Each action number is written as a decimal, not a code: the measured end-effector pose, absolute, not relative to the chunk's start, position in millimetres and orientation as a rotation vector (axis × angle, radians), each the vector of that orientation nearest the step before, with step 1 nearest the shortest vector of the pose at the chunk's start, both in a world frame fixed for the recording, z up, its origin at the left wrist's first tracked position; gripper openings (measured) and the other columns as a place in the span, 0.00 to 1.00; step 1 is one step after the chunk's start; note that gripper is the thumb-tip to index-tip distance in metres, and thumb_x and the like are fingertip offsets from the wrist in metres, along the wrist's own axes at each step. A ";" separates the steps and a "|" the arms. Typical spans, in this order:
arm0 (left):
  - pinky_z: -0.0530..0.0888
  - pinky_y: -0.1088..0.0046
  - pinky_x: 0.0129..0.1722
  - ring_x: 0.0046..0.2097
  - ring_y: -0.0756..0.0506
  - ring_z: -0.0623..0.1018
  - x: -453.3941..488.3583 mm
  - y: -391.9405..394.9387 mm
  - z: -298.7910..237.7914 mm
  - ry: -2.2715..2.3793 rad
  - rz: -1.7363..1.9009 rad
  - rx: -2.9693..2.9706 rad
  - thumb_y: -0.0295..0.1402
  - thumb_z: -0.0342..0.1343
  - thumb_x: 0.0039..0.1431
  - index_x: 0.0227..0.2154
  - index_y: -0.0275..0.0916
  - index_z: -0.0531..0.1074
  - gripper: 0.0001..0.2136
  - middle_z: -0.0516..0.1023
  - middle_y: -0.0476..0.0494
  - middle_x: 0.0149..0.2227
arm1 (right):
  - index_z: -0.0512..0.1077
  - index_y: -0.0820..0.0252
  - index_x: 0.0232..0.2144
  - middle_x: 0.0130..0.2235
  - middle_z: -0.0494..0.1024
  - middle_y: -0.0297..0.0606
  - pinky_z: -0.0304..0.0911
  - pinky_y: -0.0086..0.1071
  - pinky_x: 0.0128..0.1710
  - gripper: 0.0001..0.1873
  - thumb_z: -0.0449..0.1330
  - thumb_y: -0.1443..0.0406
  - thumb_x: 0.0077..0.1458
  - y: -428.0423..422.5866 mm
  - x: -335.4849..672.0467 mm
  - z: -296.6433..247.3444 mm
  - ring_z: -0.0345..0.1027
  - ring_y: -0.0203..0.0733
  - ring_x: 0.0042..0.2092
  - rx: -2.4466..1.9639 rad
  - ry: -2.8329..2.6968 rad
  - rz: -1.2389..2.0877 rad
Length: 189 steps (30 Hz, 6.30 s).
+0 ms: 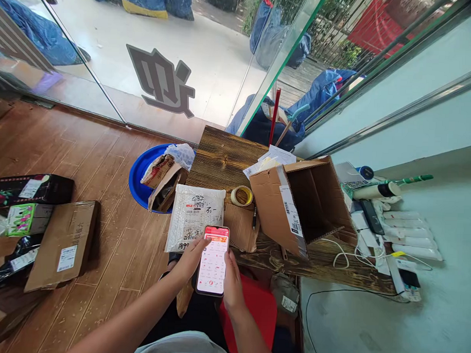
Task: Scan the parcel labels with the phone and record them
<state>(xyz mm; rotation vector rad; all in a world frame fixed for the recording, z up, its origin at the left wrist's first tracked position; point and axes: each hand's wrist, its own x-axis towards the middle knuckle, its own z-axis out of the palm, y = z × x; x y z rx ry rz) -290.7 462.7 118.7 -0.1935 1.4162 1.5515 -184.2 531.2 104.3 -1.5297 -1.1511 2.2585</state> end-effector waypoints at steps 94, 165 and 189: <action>0.76 0.75 0.21 0.23 0.50 0.75 -294.3 420.5 153.5 0.730 1.468 0.200 0.18 0.51 0.39 0.64 0.53 0.24 0.54 0.78 0.49 0.34 | 0.59 0.54 0.53 0.53 0.73 0.41 0.61 0.44 0.54 0.35 0.63 0.68 0.42 530.2 -179.0 171.7 0.67 0.50 0.54 -0.862 -1.443 2.510; 0.79 0.72 0.22 0.30 0.45 0.78 -295.8 414.3 153.0 0.747 1.473 0.155 0.21 0.53 0.35 0.64 0.54 0.24 0.56 0.78 0.49 0.37 | 0.73 0.58 0.25 0.26 0.78 0.36 0.62 0.31 0.25 0.15 0.57 0.53 0.42 530.8 -209.6 191.9 0.67 0.41 0.26 -1.224 -1.365 2.150; 0.78 0.71 0.23 0.33 0.46 0.76 -293.8 410.2 137.2 0.773 1.464 0.285 0.19 0.53 0.38 0.64 0.62 0.34 0.52 0.73 0.44 0.48 | 0.73 0.62 0.36 0.33 0.80 0.40 0.67 0.35 0.34 0.20 0.62 0.54 0.45 527.3 -203.8 164.4 0.72 0.45 0.34 -1.179 -1.458 2.119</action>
